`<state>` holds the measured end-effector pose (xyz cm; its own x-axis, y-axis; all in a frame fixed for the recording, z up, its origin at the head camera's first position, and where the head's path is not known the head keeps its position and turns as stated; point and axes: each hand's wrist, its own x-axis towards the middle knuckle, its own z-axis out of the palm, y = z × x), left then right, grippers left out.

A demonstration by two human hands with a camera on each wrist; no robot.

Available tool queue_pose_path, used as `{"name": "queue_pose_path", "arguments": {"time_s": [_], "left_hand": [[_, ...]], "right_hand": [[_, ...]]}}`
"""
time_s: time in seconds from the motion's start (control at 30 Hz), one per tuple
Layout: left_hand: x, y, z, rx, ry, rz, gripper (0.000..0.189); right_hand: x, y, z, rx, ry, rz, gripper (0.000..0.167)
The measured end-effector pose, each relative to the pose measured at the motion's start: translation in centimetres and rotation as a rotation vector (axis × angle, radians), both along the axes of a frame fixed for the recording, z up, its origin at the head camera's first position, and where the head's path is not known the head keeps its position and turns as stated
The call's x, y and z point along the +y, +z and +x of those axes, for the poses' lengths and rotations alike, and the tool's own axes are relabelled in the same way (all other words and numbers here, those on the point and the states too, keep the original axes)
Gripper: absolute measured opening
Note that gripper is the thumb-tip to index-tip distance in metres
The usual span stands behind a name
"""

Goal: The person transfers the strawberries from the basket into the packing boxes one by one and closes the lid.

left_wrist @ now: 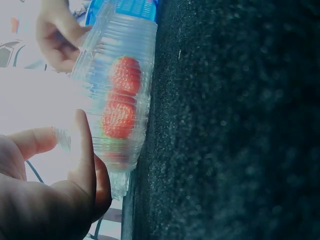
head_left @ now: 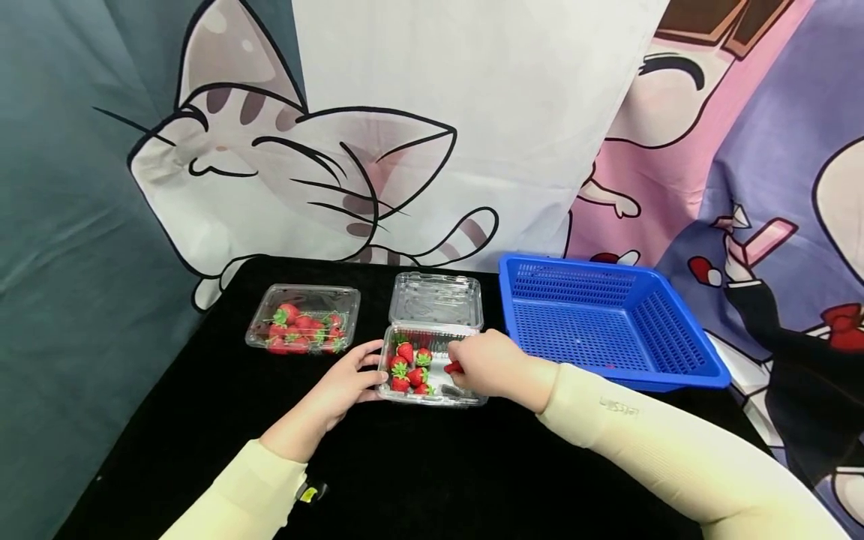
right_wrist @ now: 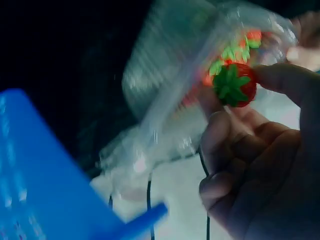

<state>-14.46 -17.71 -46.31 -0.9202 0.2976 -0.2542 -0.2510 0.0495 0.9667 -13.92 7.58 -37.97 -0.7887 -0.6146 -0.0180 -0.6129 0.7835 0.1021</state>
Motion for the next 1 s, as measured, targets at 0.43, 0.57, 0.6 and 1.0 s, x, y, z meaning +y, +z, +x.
{"name": "queue_pose_path", "arguments": {"time_s": [0.43, 0.57, 0.6, 1.0], "left_hand": [[0.1, -0.4, -0.2, -0.006, 0.014, 0.006, 0.062], [0.1, -0.4, -0.2, -0.004, 0.013, 0.016, 0.062], [0.1, -0.4, -0.3, -0.006, 0.014, 0.018, 0.062], [0.1, -0.1, -0.2, -0.007, 0.006, 0.016, 0.063]], "right_hand": [[-2.6, -3.6, -2.0, 0.033, -0.223, 0.091, 0.019], [-3.0, -3.9, -3.0, -0.05, -0.318, 0.045, 0.027], [-3.0, -3.9, -3.2, -0.067, -0.334, 0.03, 0.029], [-2.9, -3.2, -3.8, -0.15, -0.362, -0.015, 0.029]]}}
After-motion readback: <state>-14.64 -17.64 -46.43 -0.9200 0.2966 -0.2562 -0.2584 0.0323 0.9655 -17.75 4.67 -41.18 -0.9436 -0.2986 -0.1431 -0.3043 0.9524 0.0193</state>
